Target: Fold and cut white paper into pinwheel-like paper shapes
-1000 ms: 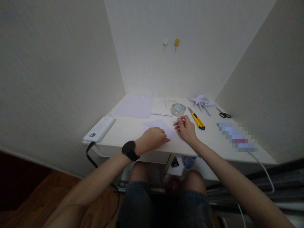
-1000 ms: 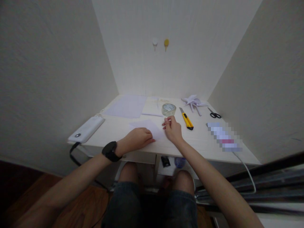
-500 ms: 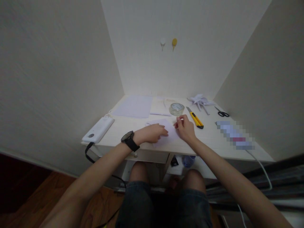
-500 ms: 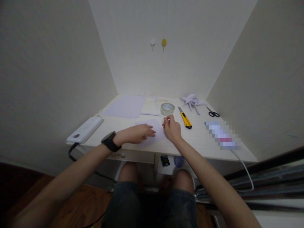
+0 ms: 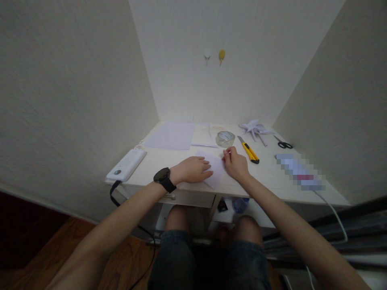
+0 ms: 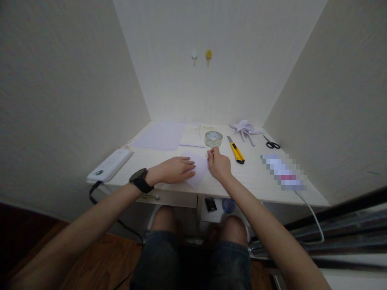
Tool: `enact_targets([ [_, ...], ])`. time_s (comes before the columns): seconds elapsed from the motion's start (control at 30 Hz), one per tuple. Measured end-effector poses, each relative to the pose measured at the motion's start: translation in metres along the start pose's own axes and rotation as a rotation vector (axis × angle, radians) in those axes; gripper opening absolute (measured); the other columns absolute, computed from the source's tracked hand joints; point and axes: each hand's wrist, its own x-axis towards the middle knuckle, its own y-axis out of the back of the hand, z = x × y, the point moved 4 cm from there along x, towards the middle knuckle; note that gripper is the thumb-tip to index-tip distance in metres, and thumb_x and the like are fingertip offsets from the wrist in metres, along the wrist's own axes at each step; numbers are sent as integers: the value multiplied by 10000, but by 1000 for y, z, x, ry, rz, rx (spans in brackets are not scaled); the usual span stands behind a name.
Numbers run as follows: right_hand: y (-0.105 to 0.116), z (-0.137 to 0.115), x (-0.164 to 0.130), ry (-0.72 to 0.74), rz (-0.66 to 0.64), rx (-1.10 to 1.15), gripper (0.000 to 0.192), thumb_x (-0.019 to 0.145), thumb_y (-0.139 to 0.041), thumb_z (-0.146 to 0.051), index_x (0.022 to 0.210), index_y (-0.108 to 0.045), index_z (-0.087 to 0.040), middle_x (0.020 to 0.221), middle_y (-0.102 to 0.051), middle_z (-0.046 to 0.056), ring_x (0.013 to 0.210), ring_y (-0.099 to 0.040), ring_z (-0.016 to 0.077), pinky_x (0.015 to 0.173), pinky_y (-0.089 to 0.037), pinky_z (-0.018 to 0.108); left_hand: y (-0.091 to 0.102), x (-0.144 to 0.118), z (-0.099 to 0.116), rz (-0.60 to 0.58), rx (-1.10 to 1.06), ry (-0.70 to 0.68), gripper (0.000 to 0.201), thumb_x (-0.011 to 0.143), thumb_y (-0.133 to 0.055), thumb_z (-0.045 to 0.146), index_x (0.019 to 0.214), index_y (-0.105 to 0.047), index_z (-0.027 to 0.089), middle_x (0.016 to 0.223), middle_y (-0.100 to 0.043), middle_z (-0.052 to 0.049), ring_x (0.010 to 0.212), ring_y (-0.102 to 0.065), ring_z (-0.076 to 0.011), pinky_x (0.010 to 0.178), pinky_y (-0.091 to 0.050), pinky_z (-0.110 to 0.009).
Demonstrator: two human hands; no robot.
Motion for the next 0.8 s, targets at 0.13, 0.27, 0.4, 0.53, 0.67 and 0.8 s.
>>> enact_targets([
  [0.13, 0, -4, 1, 10, -32, -54, 232, 1013, -357, -360, 1049, -522, -201, 786, -741, 65, 634, -649, 230, 579, -327, 302, -4, -9, -4, -154, 111, -19, 446, 970, -466, 367, 1335, -567, 132, 1429, -545, -147, 1273, -528, -230, 1052, -345, -330],
  [0.27, -2, 1, 10, 16, -64, -40, 248, 1005, -346, -368, 1061, -525, -206, 793, -739, 76, 681, -660, 254, 597, -353, 315, -11, -15, 0, -97, 202, 13, 585, 982, -408, 522, 1411, -503, 136, 1480, -487, -161, 1257, -520, -293, 1034, -352, -393],
  [0.4, -6, 18, 22, -54, -23, 177, 235, 969, -394, -429, 958, -532, -239, 714, -704, 33, 681, -644, 238, 617, -386, 314, -19, -15, 6, 13, 224, 43, 592, 982, -376, 558, 1377, -533, 147, 1451, -517, -154, 1208, -522, -315, 976, -375, -422],
  [0.53, -13, 29, 29, -90, -2, 586, 311, 899, -451, -555, 853, -486, -250, 651, -651, -16, 627, -611, 183, 602, -429, 289, -20, -8, 9, 74, 194, 75, 563, 953, -441, 575, 1279, -589, 140, 1325, -602, -170, 1144, -538, -317, 936, -399, -425],
  [0.67, -16, 28, 26, -168, -16, 870, 408, 801, -556, -648, 841, -479, -250, 672, -661, -27, 608, -617, 151, 553, -440, 258, -16, 6, 5, 84, 110, 118, 485, 921, -551, 528, 1126, -633, 96, 1155, -657, -184, 1077, -570, -303, 940, -421, -408],
  [0.8, -13, 22, 20, -207, 7, 935, 455, 774, -578, -688, 858, -470, -254, 663, -682, -20, 592, -640, 155, 544, -461, 259, -11, 25, -8, 153, -50, 233, 379, 826, -710, 430, 1028, -647, 115, 1056, -669, -154, 985, -617, -277, 868, -469, -372],
])
